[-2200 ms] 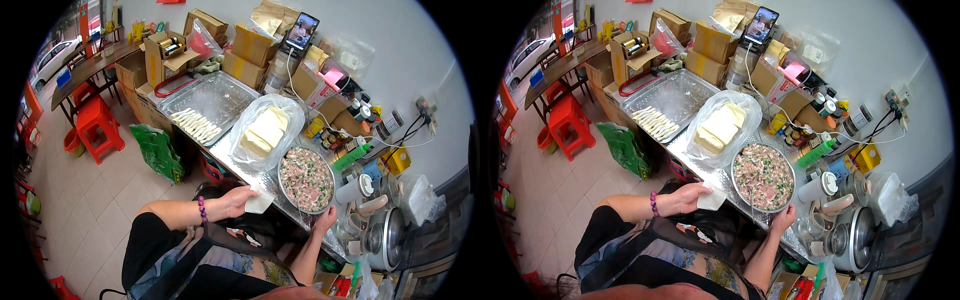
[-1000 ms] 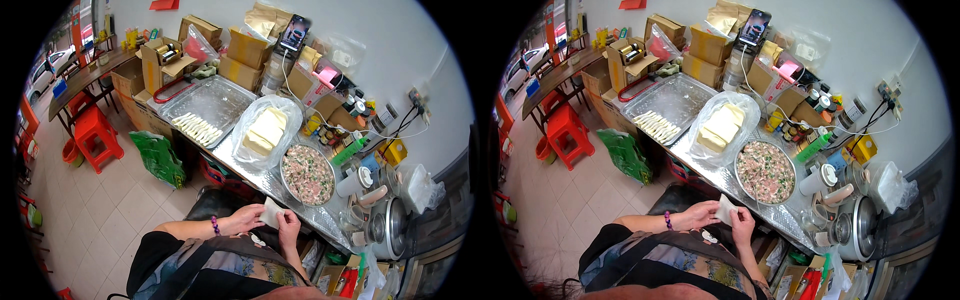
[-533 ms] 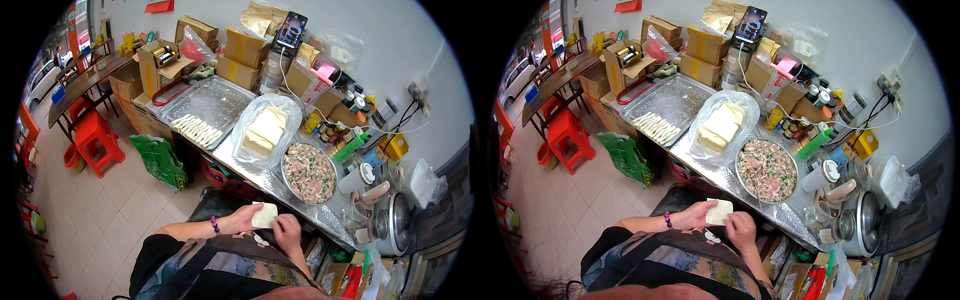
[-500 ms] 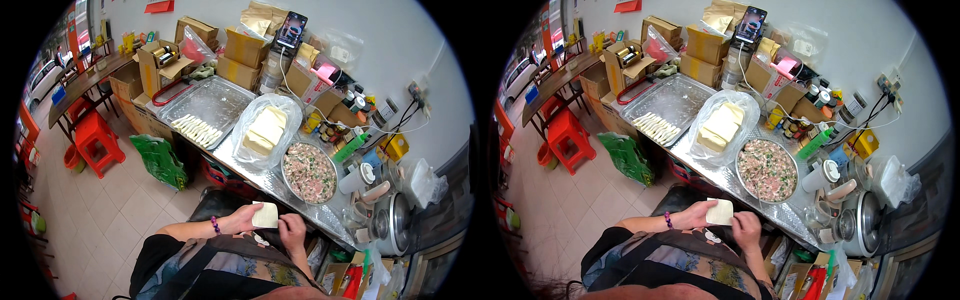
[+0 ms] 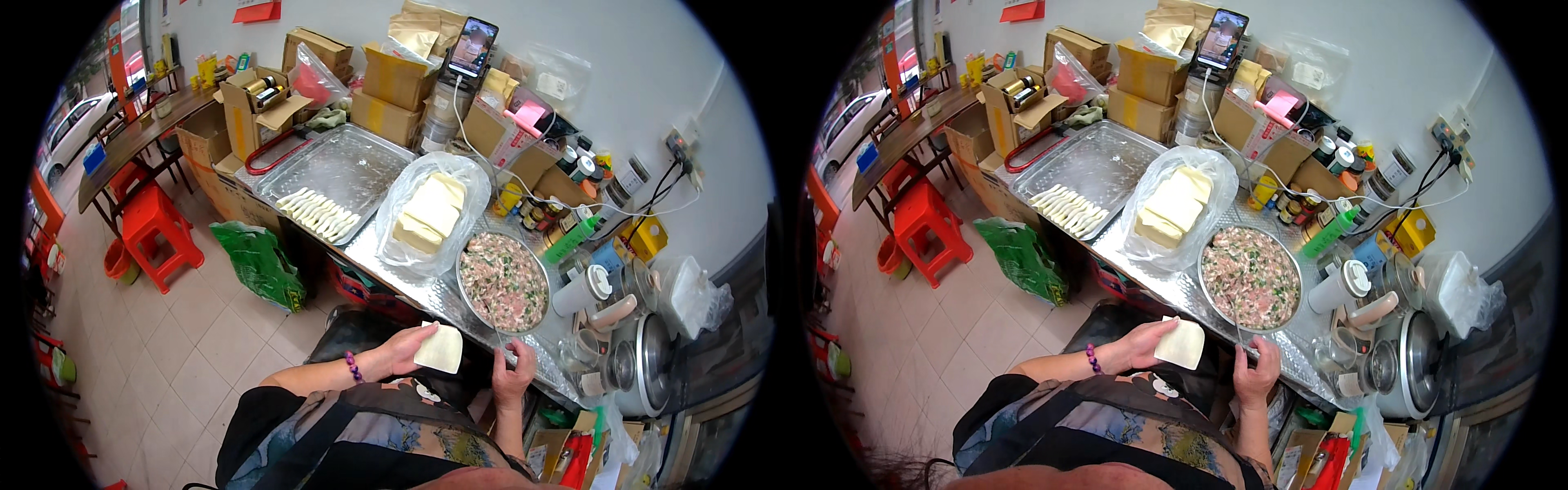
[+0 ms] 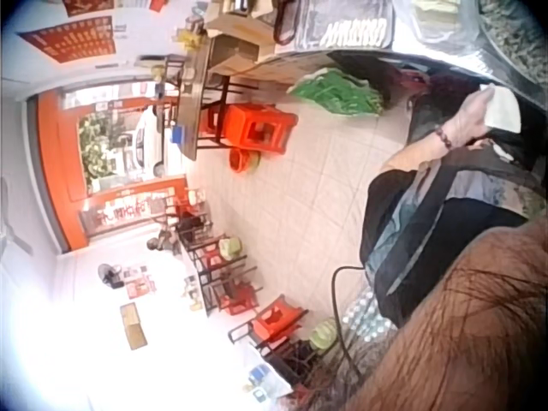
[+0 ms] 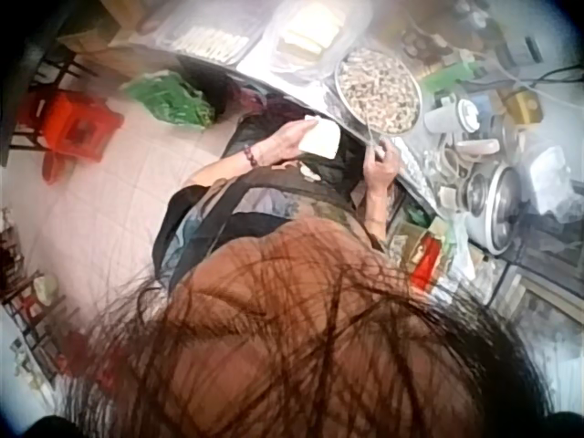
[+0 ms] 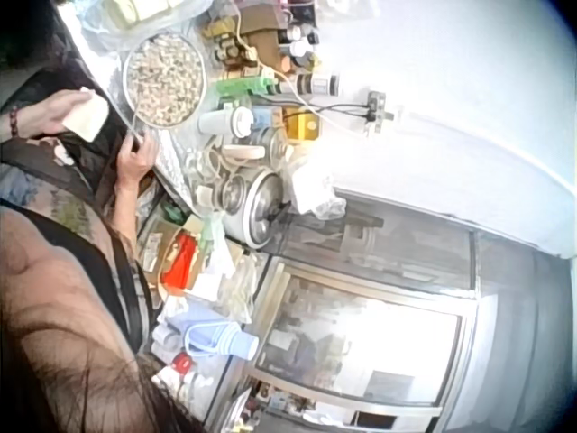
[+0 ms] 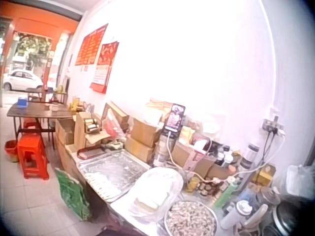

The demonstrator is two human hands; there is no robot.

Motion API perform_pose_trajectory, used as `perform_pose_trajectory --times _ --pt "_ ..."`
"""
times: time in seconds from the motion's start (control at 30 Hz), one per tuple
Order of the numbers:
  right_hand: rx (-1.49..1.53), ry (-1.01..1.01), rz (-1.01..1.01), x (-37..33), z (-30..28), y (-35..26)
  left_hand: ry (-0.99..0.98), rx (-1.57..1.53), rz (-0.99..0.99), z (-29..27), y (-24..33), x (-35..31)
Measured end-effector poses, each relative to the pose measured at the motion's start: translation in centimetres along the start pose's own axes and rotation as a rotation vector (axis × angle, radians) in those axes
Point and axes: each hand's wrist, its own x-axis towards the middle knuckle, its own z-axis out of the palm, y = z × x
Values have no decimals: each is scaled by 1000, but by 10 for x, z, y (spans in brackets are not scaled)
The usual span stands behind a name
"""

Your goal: The person picks up a square wrapper, uses a spoon to scoop a meat filling onto it, and then folds the wrapper by hand into a long roll, repeating this for several dumplings and placing them on a metal tray.

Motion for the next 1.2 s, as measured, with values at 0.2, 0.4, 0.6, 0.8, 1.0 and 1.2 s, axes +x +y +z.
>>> perform_pose_trajectory --times 0.2,0.4,0.6,0.8,1.0,1.2 --pt "79 -81 -155 27 8 -15 -102 -77 24 3 6 6" --pt "18 -130 -225 46 11 -20 -126 -78 52 12 16 8" --pt "-38 -232 -244 58 7 -19 -107 -150 6 21 18 5" --pt "63 -177 -239 63 -10 -19 -154 -156 -27 18 13 8" --pt "239 -236 -147 57 -14 -22 -143 -175 -23 24 12 5" --pt "255 -211 -41 51 -12 -15 -173 -123 5 20 12 8"
